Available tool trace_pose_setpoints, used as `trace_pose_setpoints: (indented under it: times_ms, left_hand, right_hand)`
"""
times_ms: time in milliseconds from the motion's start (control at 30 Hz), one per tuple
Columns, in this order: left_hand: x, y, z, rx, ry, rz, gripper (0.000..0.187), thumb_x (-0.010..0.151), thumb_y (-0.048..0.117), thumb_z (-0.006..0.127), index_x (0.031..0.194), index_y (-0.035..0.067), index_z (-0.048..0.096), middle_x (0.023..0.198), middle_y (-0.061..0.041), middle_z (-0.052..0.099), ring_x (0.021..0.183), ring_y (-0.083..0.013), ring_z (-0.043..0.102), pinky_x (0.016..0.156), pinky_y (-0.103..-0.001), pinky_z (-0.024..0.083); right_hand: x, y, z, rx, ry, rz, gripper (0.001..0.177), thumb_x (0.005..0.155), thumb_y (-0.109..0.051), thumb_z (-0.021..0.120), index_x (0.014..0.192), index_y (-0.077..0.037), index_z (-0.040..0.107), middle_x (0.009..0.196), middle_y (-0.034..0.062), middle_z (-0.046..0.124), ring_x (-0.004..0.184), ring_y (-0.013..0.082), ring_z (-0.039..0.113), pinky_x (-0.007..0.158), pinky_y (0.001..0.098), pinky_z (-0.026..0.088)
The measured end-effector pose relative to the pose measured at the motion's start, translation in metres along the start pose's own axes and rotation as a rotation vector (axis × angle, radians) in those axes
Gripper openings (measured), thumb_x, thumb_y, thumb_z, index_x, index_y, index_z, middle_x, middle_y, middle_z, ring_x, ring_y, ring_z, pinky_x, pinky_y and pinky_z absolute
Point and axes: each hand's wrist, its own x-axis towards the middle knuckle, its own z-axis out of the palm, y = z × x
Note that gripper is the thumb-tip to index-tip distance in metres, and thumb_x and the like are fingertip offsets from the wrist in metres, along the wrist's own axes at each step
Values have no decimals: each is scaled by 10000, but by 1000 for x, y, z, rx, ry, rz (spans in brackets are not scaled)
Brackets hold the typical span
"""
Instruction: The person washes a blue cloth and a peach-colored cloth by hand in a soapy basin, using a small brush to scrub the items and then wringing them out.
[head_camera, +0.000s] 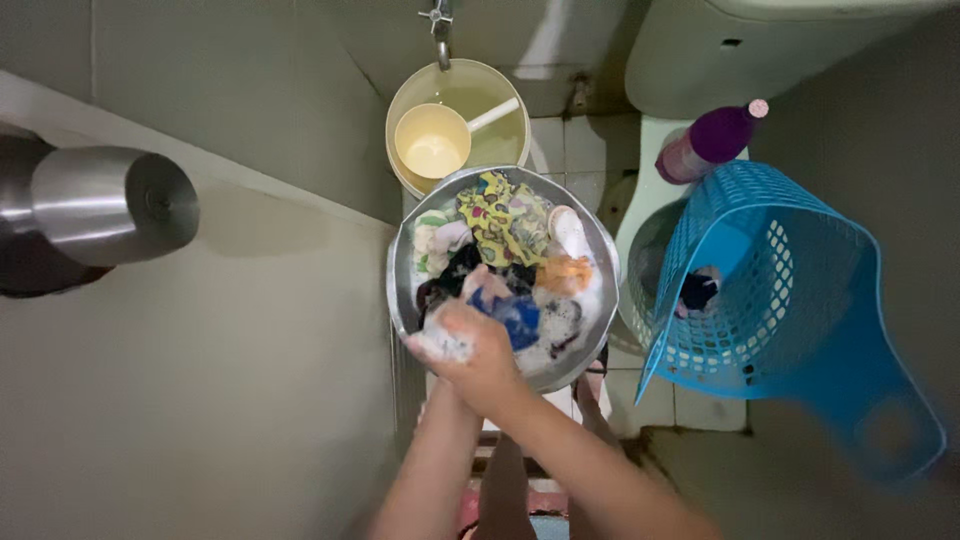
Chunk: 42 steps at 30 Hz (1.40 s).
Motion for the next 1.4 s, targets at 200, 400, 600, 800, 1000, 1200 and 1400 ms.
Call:
trace_pose_setpoints:
  times_ms: [200,400,600,800,1000,1200,1400]
  left_hand:
    - [7,-8,13,52,10,-82,326,1089,311,509,1292,63,569,1131,-94,658,982,-217,659,851,-369,572]
    - [-12,-11,21,50,-290,173,326,1160,273,568,1374,28,583,1141,-71,642,1040,-193,626,886,-351,552]
    - [-26,6,94,414,226,-91,477,963,379,590,1296,39,633,1172,-35,719,1071,-178,652,904,-309,538]
    - [-49,54,153,644,157,-41,445,938,223,703,1333,40,607,1241,-66,694,1148,-183,634,966,-307,496]
    - [-57,118,169,1200,-37,208,407,996,234,715,1326,-1,677,1207,-138,662,1107,-214,600,1005,-344,480]
    - [-71,144,179,723,-11,182,681,857,305,742,1445,64,496,1346,-143,614,1249,-272,599,1114,-427,461]
    - [-17,63,145,2,242,-292,703,920,604,488,1403,94,515,1333,-185,612,1262,-312,566,1077,-522,454]
  right_hand:
    - [67,22,-41,98,163,202,186,997,-159,726,896,-9,682,785,174,696,726,297,636,709,455,513]
    - [27,34,-9,-185,37,-586,191,825,-143,712,1013,-112,725,1035,103,702,1028,265,662,911,391,521]
    - [107,68,-56,-378,-46,223,567,1161,-520,401,1060,-57,713,979,180,730,884,279,628,846,403,533]
    - [62,54,-76,989,-390,537,672,960,-633,327,1474,-238,502,1494,8,544,1298,169,563,1101,339,435]
    - [28,34,-100,317,-570,157,976,760,-243,893,1562,-169,340,1468,95,494,1307,196,526,1095,351,440]
    - [37,-8,-163,-139,-364,315,530,758,-265,834,1244,-95,712,1145,121,749,990,202,696,874,300,554]
    - [70,-28,-116,359,-48,-184,449,743,-148,815,1179,-128,709,1156,101,731,1062,233,709,935,355,586]
